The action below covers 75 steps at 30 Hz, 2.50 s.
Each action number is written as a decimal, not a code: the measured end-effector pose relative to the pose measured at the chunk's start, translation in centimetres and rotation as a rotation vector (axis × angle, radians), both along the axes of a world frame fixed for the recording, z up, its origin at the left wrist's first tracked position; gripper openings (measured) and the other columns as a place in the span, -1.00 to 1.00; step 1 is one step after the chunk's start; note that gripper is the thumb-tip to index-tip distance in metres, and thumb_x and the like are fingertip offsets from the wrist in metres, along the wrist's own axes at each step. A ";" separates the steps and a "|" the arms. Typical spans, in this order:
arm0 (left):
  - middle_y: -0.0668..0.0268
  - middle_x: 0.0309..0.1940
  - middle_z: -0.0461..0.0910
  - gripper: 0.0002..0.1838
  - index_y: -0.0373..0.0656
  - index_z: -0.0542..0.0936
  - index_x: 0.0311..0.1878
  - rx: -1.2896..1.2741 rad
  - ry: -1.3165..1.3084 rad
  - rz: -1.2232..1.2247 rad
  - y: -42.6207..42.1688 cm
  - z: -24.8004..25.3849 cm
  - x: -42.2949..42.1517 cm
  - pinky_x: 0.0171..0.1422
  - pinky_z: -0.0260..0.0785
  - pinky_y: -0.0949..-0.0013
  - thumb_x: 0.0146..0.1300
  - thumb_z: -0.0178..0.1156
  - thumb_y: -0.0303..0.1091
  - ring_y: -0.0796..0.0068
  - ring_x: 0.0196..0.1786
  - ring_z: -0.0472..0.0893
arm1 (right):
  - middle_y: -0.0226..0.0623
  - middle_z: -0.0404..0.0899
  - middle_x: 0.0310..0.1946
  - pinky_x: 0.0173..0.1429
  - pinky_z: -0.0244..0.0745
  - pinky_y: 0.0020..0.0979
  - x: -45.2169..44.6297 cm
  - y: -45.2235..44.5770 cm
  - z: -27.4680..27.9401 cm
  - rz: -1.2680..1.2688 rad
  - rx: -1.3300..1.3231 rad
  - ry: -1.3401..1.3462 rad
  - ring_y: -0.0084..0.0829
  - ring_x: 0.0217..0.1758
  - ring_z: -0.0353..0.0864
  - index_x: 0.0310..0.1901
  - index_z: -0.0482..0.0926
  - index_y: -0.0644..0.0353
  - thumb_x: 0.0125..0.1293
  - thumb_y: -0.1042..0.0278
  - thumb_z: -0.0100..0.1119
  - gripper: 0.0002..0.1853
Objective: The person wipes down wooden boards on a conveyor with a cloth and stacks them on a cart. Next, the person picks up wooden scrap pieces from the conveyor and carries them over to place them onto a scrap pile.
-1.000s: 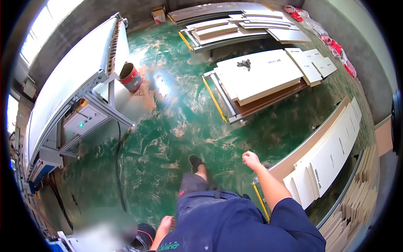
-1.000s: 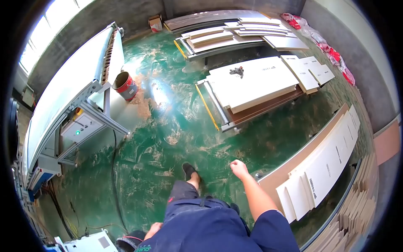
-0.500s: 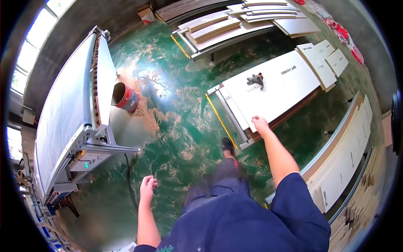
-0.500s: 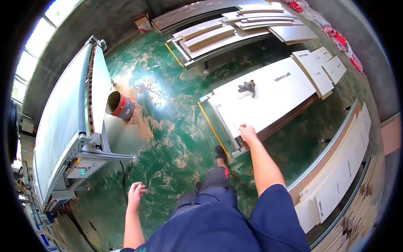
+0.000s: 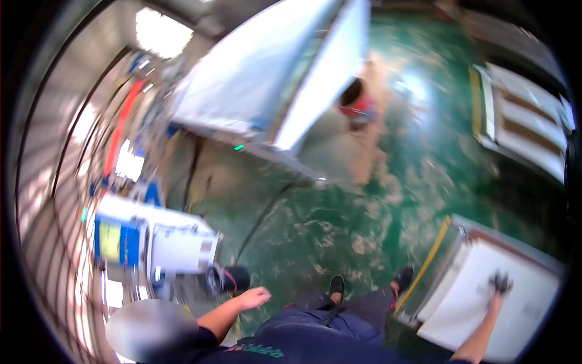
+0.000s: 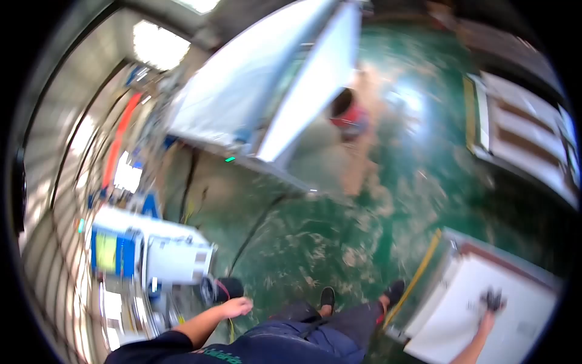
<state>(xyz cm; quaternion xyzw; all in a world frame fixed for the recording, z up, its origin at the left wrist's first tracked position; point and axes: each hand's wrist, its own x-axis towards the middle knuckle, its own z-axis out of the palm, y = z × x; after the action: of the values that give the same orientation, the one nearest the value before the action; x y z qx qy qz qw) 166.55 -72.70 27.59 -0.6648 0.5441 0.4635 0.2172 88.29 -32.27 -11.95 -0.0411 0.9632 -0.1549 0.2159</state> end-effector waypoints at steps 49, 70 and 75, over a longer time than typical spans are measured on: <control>0.18 -0.45 0.55 -0.85 -0.23 0.51 -0.30 -0.413 0.782 2.340 40.2 -25.6 15.5 -0.46 0.40 0.37 0.18 0.15 -0.34 0.39 -0.46 0.55 | -0.38 0.55 -0.58 -0.44 0.42 -0.43 83.2 -56.2 23.0 1.770 0.161 -0.698 -0.48 -0.53 0.51 -0.38 0.63 0.25 0.14 0.25 0.21 -0.79; 0.14 -0.51 0.62 -0.67 -0.23 0.60 -0.35 -0.503 0.061 2.294 38.6 -24.8 26.1 -0.30 0.46 0.24 0.07 0.19 -0.10 0.25 -0.43 0.63 | -0.30 0.47 -0.60 -0.54 0.29 -0.33 106.0 -58.6 18.3 1.870 0.456 -0.641 -0.39 -0.61 0.42 -0.41 0.55 0.22 -0.04 0.41 0.27 -0.86; 0.12 -0.53 0.62 -0.62 -0.31 0.59 -0.34 -0.281 0.132 2.353 41.9 -24.6 34.2 -0.31 0.47 0.24 0.06 0.21 -0.10 0.24 -0.44 0.64 | -0.34 0.51 -0.41 -0.32 0.33 -0.30 117.2 -54.6 23.6 1.742 0.233 -0.818 -0.43 -0.43 0.45 -0.26 0.56 0.14 0.00 0.41 0.18 -0.79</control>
<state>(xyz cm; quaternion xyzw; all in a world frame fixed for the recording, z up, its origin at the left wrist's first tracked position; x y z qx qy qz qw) 200.70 -30.80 2.96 -0.7492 -0.3450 0.3480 -0.4455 205.51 -86.91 11.69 -0.6616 0.4551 0.1533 0.5760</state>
